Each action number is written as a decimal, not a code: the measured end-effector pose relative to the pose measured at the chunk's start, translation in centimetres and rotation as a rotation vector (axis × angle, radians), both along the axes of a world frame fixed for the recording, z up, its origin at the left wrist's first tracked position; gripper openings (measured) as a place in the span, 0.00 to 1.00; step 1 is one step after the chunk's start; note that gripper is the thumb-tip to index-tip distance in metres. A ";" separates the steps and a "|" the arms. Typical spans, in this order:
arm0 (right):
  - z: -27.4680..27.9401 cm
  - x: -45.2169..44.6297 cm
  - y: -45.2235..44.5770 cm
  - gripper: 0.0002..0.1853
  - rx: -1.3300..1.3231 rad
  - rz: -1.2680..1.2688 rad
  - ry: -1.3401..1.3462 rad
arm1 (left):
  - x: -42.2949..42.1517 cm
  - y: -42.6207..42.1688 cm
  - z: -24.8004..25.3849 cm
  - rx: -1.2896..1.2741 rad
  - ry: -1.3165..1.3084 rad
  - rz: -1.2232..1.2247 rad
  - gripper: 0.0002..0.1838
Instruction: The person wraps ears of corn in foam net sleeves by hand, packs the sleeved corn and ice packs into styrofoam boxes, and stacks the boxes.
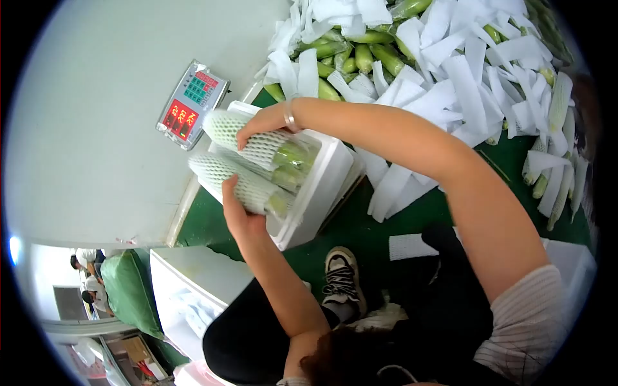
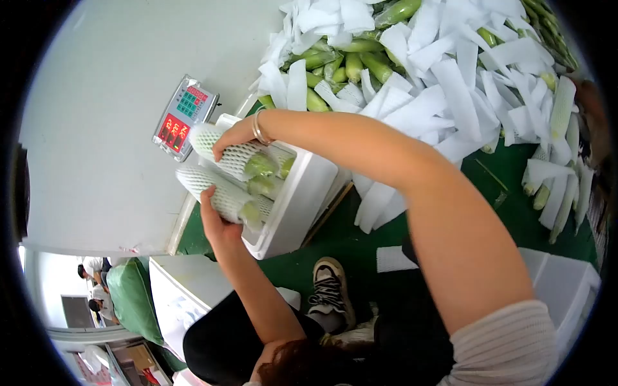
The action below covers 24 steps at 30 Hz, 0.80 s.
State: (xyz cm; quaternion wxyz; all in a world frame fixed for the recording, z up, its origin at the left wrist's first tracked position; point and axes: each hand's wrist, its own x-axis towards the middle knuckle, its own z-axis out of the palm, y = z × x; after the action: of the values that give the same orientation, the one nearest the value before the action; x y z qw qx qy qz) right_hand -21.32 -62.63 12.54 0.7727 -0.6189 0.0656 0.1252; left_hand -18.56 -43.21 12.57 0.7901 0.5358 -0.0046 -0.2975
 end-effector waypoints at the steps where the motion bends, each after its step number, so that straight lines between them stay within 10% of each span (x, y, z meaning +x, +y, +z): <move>1: -0.5 1.6 0.2 0.27 0.006 -0.015 -0.003 | 2.3 -0.2 -1.8 0.000 0.039 0.019 0.30; 5: -2.0 3.8 2.1 0.20 -0.810 0.078 0.191 | 8.8 -0.8 -8.8 0.198 -0.029 -0.051 0.34; 7: -2.1 3.3 3.5 0.18 -1.404 -0.710 -0.598 | 8.5 -1.3 -8.1 0.736 -0.585 0.149 0.41; 10: -1.8 -3.7 2.6 0.21 -1.768 -0.796 -0.918 | 4.7 -1.0 -6.3 1.326 -1.483 0.352 0.43; 14: -3.3 -21.1 2.0 0.19 -1.281 -0.897 -0.551 | 8.9 0.2 -5.8 0.957 -1.720 0.331 0.31; 19: -14.3 -45.6 3.5 0.25 -0.824 -1.922 0.266 | -1.2 -4.3 -2.4 0.514 -1.510 0.083 0.18; 21: -19.3 -53.9 3.6 0.28 -1.392 -2.136 0.640 | -7.3 -5.8 -3.1 0.443 -1.437 -0.104 0.16; 24: -20.6 -61.1 0.6 0.32 -1.139 -2.287 0.850 | -15.2 -8.1 -7.0 0.295 -1.485 -0.553 0.19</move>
State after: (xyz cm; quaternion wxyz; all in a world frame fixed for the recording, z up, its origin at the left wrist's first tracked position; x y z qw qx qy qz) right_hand -82.43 -62.02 -8.06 0.0000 -0.3635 0.8164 -0.4486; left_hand -33.79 -51.31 5.53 0.3996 0.6722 -0.6216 -0.0461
